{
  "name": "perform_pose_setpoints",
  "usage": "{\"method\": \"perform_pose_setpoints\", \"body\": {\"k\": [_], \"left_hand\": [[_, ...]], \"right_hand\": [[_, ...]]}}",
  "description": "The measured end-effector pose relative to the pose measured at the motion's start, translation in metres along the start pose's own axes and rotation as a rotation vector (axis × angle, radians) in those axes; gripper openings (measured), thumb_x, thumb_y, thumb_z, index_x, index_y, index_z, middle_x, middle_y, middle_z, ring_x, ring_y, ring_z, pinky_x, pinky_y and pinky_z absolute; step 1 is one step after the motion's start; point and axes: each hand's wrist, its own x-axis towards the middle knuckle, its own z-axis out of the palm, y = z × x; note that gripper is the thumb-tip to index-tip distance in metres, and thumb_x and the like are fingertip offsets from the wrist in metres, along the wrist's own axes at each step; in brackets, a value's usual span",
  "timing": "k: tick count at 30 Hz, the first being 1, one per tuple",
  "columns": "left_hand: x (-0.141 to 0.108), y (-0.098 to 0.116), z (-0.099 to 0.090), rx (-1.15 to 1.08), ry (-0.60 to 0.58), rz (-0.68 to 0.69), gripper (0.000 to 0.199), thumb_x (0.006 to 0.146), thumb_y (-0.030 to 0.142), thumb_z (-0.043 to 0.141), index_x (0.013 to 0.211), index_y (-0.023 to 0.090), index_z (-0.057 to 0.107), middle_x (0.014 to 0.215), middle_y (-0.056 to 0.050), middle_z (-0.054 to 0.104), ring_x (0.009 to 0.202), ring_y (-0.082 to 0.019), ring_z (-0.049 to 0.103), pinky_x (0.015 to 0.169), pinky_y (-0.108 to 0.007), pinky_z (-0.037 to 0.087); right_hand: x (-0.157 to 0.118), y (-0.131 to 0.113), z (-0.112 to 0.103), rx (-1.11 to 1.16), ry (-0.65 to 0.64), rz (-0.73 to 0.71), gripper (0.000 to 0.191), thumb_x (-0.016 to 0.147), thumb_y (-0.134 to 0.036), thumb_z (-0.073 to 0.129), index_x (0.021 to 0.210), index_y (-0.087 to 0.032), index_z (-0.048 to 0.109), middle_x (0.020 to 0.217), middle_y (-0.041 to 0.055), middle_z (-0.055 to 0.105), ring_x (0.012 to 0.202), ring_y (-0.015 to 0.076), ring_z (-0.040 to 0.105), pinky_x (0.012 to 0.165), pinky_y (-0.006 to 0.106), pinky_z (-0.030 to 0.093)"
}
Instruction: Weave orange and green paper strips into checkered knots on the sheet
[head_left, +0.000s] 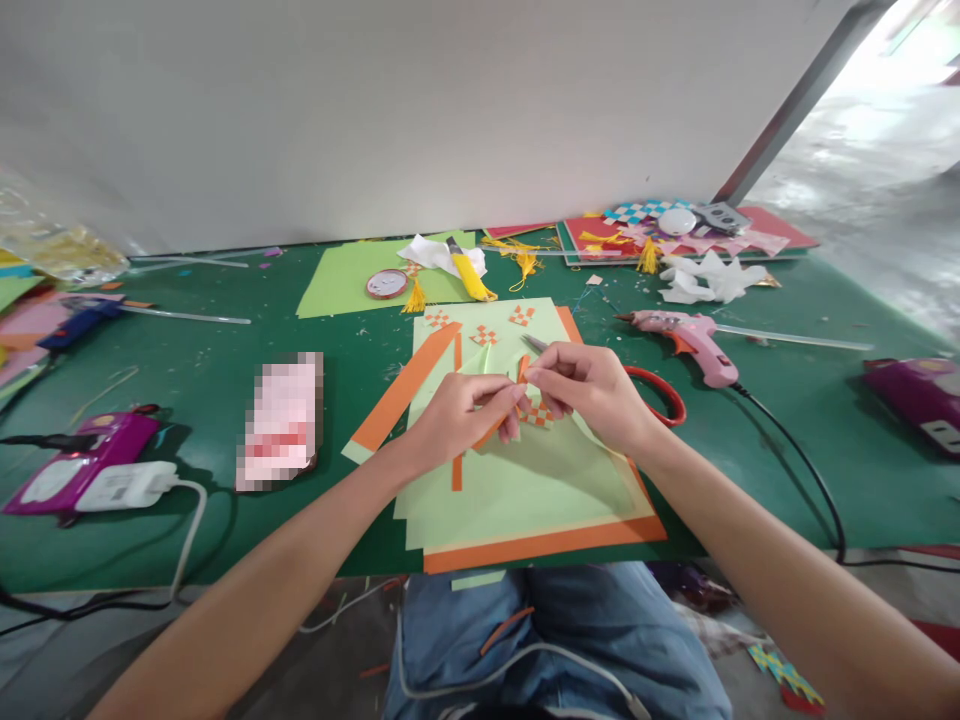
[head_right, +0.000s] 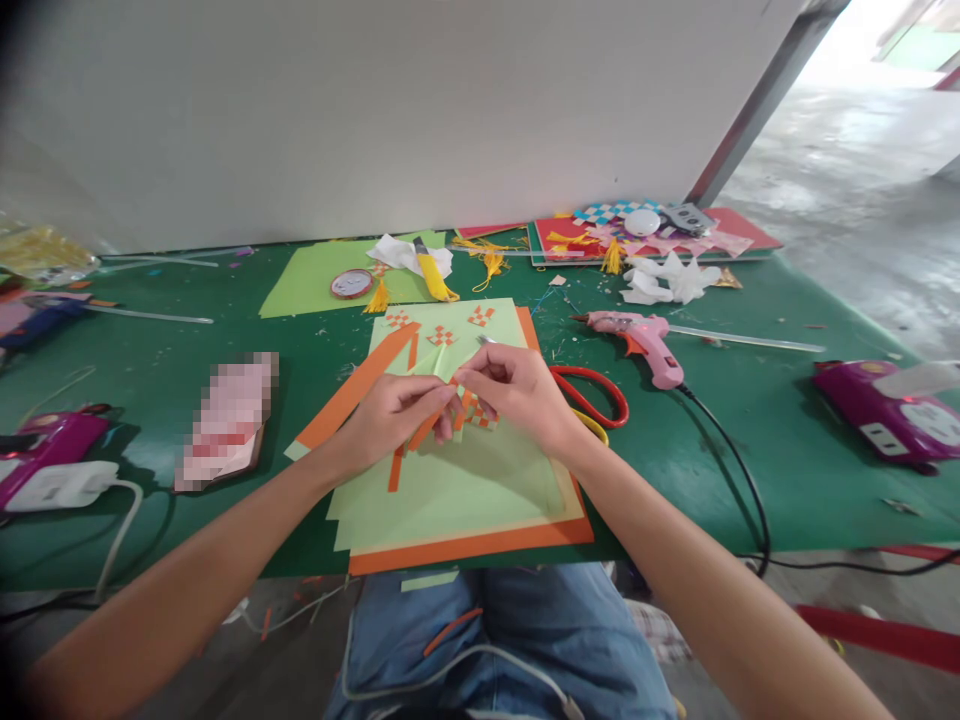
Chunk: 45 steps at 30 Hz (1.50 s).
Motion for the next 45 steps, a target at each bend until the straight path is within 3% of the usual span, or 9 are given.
{"method": "perform_pose_setpoints", "body": {"k": [11,31,45], "left_hand": [[0.001,-0.001,0.002,-0.045,-0.015,-0.035,0.037,0.095,0.041,0.048,0.072,0.015,0.06,0.061,-0.001,0.065,0.056,-0.011,0.061,0.056,-0.02,0.048],[0.001,0.004,-0.001,-0.114,0.05,-0.053,0.032,0.097,0.034,0.046,0.076,0.015,0.06,0.058,0.0,0.062,0.052,-0.009,0.057,0.057,-0.02,0.049],[0.002,0.002,-0.001,-0.13,0.131,-0.063,0.039,0.098,0.038,0.042,0.07,0.015,0.058,0.05,0.002,0.059,0.044,-0.008,0.055,0.051,-0.02,0.045]], "right_hand": [[0.0,0.006,-0.003,0.009,0.058,-0.028,0.021,0.084,-0.034,0.065,0.072,-0.018,0.06,0.05,-0.0047,0.052,0.045,0.0078,0.045,0.044,0.022,0.033],[0.008,0.001,-0.011,0.264,0.479,-0.07,0.013,0.072,-0.011,0.057,0.063,-0.02,0.054,0.046,-0.0068,0.04,0.041,0.007,0.039,0.041,0.024,0.023],[0.009,0.004,-0.011,0.256,0.529,-0.11,0.01,0.074,-0.016,0.06,0.065,-0.019,0.055,0.044,-0.0092,0.04,0.038,0.0053,0.04,0.039,0.02,0.026]]}}
